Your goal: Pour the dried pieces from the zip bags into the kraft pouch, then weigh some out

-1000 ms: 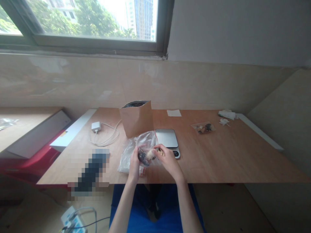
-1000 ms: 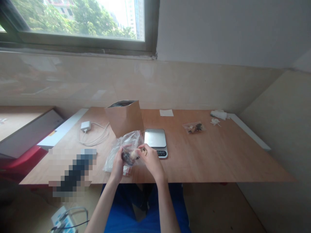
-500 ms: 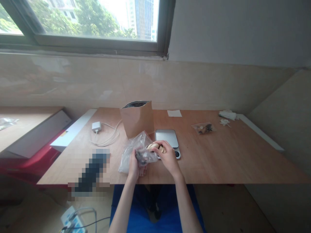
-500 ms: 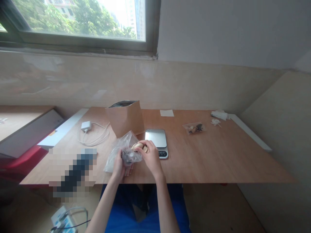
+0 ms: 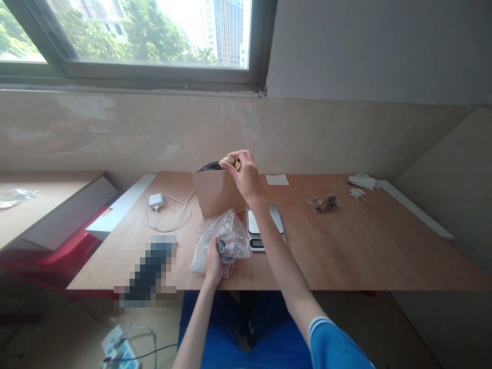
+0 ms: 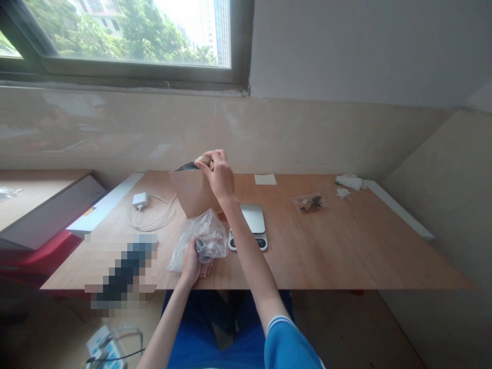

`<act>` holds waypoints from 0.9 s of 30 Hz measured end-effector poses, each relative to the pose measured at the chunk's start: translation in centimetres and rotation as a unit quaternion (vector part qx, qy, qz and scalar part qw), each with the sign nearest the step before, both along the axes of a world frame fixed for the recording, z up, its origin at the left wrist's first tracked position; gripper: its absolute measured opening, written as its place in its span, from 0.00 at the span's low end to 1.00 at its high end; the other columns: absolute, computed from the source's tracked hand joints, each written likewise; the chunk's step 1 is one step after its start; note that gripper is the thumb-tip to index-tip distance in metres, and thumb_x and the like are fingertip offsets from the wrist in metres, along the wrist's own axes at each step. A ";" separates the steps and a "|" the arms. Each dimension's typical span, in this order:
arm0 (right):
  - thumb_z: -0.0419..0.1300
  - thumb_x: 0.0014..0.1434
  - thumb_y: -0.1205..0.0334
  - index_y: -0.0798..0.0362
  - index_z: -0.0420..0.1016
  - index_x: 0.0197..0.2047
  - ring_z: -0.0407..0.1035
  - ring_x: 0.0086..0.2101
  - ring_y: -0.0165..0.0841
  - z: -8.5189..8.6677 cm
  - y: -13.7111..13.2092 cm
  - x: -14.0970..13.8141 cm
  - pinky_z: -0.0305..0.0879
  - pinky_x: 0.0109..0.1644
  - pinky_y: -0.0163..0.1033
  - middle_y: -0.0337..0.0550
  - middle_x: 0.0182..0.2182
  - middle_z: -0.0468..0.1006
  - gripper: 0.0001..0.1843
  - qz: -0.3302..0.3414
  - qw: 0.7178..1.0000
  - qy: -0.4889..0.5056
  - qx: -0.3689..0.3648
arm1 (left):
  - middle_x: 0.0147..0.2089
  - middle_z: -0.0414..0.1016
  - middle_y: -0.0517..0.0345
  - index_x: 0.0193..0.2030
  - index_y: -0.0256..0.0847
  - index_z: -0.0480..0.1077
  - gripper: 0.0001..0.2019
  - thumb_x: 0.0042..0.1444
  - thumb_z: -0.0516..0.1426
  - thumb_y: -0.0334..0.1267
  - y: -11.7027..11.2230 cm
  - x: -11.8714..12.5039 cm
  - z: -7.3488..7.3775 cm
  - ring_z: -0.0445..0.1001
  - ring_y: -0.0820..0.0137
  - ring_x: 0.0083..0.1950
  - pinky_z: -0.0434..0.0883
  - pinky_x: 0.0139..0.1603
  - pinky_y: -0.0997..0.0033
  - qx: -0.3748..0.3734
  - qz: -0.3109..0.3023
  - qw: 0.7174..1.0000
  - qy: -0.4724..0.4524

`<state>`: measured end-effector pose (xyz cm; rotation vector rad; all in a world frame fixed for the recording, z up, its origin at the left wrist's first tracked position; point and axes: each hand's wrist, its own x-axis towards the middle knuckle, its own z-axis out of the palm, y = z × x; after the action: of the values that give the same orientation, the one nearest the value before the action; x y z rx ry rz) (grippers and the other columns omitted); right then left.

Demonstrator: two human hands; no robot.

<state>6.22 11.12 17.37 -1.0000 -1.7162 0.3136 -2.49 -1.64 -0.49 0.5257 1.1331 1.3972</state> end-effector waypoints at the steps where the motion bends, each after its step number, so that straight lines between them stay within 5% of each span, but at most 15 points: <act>1: 0.55 0.59 0.51 0.53 0.69 0.43 0.67 0.44 0.34 0.4 0.8 -0.7 0.63 0.49 0.38 0.44 0.44 0.68 0.15 0.001 1.000 -0.020 0.002 | 0.17 0.68 0.64 0.46 0.36 0.65 0.25 0.53 0.49 0.57 0.0 0.0 -0.1 0.62 0.73 0.10 0.52 0.07 0.78 0.000 0.003 1.000 -0.001; 7: 0.56 0.60 0.57 0.55 0.69 0.42 0.69 0.43 0.33 0.1 3.0 -3.3 0.64 0.46 0.39 0.45 0.43 0.71 0.11 0.003 0.985 -0.171 -0.033 | 0.16 0.66 0.65 0.44 0.36 0.67 0.24 0.52 0.49 0.56 0.0 0.0 0.2 0.62 0.74 0.10 0.52 0.07 0.79 -0.011 0.008 1.000 0.010; 17: 0.50 0.64 0.53 0.54 0.71 0.39 0.72 0.40 0.35 -0.4 1.9 -2.4 0.63 0.39 0.35 0.48 0.40 0.76 0.15 -0.006 0.952 -0.290 -0.100 | 0.17 0.66 0.65 0.41 0.37 0.68 0.21 0.52 0.51 0.54 0.2 0.0 -0.3 0.62 0.75 0.11 0.55 0.08 0.79 0.013 0.024 1.000 -0.007; 27: 0.44 0.64 0.45 0.53 0.69 0.35 0.70 0.35 0.32 0.8 1.6 -2.1 0.60 0.39 0.34 0.43 0.32 0.74 0.23 0.018 0.978 -0.191 -0.082 | 0.16 0.65 0.66 0.46 0.37 0.67 0.23 0.54 0.49 0.55 0.2 -0.1 -0.6 0.62 0.73 0.09 0.54 0.05 0.78 0.010 0.001 1.000 0.007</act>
<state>4.12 12.70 18.13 -1.2076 -2.0827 0.3041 -2.62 -1.47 -1.06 0.5506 1.1315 1.4094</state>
